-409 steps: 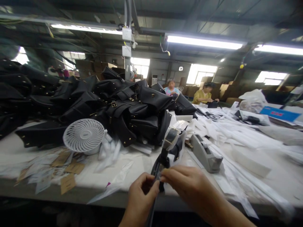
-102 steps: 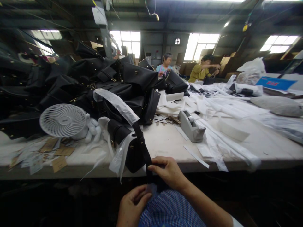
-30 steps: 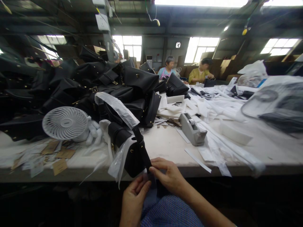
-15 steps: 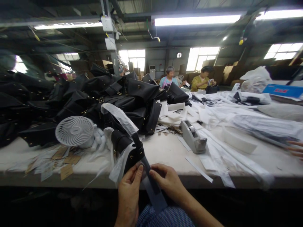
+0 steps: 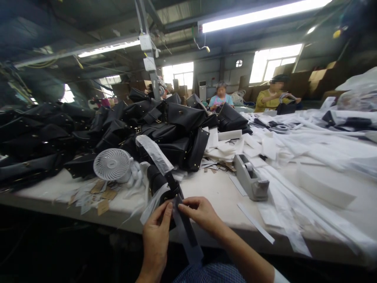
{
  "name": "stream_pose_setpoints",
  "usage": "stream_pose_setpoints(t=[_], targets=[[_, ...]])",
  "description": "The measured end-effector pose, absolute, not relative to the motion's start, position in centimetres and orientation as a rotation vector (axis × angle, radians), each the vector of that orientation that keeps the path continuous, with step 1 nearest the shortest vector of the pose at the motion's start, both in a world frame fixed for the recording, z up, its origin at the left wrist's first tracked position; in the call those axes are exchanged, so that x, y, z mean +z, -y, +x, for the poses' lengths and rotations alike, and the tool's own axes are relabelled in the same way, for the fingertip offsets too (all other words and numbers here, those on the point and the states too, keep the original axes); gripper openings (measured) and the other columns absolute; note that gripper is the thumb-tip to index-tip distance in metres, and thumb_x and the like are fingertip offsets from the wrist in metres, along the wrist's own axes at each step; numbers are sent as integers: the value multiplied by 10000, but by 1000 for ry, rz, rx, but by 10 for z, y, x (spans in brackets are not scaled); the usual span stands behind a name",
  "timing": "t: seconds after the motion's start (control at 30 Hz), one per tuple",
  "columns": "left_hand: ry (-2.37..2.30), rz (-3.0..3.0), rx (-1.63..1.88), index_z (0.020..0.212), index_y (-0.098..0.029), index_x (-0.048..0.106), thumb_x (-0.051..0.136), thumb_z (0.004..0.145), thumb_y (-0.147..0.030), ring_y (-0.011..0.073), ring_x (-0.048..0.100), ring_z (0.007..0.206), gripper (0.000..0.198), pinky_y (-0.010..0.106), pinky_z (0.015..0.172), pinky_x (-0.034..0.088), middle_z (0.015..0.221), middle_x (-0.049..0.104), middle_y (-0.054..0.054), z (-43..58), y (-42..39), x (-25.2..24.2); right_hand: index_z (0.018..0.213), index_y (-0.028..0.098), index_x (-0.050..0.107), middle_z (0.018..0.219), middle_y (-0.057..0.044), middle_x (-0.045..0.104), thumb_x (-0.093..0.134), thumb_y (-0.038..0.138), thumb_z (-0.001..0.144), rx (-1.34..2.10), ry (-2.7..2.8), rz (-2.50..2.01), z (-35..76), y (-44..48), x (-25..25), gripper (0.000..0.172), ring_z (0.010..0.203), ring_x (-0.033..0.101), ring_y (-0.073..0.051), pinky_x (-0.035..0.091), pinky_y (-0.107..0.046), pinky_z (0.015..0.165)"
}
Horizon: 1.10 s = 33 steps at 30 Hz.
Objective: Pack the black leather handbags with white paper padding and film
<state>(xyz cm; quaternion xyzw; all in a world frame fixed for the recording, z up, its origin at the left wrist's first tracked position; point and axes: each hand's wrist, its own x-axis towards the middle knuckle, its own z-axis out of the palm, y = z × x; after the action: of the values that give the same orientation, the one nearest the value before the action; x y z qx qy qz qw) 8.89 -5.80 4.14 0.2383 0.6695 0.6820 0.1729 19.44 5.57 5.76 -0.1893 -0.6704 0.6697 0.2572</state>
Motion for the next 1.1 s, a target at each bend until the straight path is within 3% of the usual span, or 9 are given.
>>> stream_pose_setpoints(t=[0.13, 0.37, 0.57, 0.7, 0.87, 1.1], targets=[[-1951, 590, 1989, 1066, -249, 725, 692, 799, -516, 255, 657, 1101, 379, 371, 994, 501, 1124, 736, 52, 98, 60, 42, 767, 121, 784, 616, -19, 669, 729, 539, 731, 1940, 1788, -554, 188, -63, 64, 423, 547, 533, -112, 390, -224, 544], [-1715, 372, 2034, 1022, -188, 667, 783, 717, -487, 252, 707, 976, 443, 319, 835, 577, 1030, 750, 82, 114, 63, 29, 722, 111, 764, 543, -5, 593, 739, 569, 705, 2117, 1775, -618, 185, -61, 69, 459, 479, 492, -97, 384, -217, 494], [-1705, 298, 2013, 986, -169, 719, 793, 710, -457, 242, 716, 912, 406, 288, 795, 577, 960, 763, 76, 114, 61, 36, 720, 111, 766, 520, -22, 596, 634, 492, 829, 1754, 2050, -624, 186, -57, 75, 418, 491, 504, -115, 352, -216, 475], [-1794, 341, 2029, 947, -166, 727, 780, 712, -462, 237, 722, 837, 382, 298, 766, 580, 904, 764, 74, 116, 59, 41, 732, 127, 765, 563, -37, 644, 630, 452, 835, 1566, 2096, -664, 184, -52, 74, 367, 513, 536, -129, 378, -215, 484], [-1892, 368, 2070, 890, -171, 712, 772, 708, -462, 230, 713, 803, 349, 279, 726, 573, 832, 749, 64, 119, 56, 43, 652, 129, 701, 489, -23, 608, 654, 516, 796, 1714, 1981, -766, 178, -45, 68, 415, 444, 535, -128, 381, -213, 444], [-2094, 551, 2008, 923, -202, 739, 727, 761, -466, 239, 717, 844, 311, 282, 758, 578, 922, 752, 86, 121, 66, 44, 656, 124, 701, 438, -24, 600, 702, 630, 729, 1949, 1768, -764, 176, -43, 63, 512, 401, 536, -123, 420, -217, 455]])
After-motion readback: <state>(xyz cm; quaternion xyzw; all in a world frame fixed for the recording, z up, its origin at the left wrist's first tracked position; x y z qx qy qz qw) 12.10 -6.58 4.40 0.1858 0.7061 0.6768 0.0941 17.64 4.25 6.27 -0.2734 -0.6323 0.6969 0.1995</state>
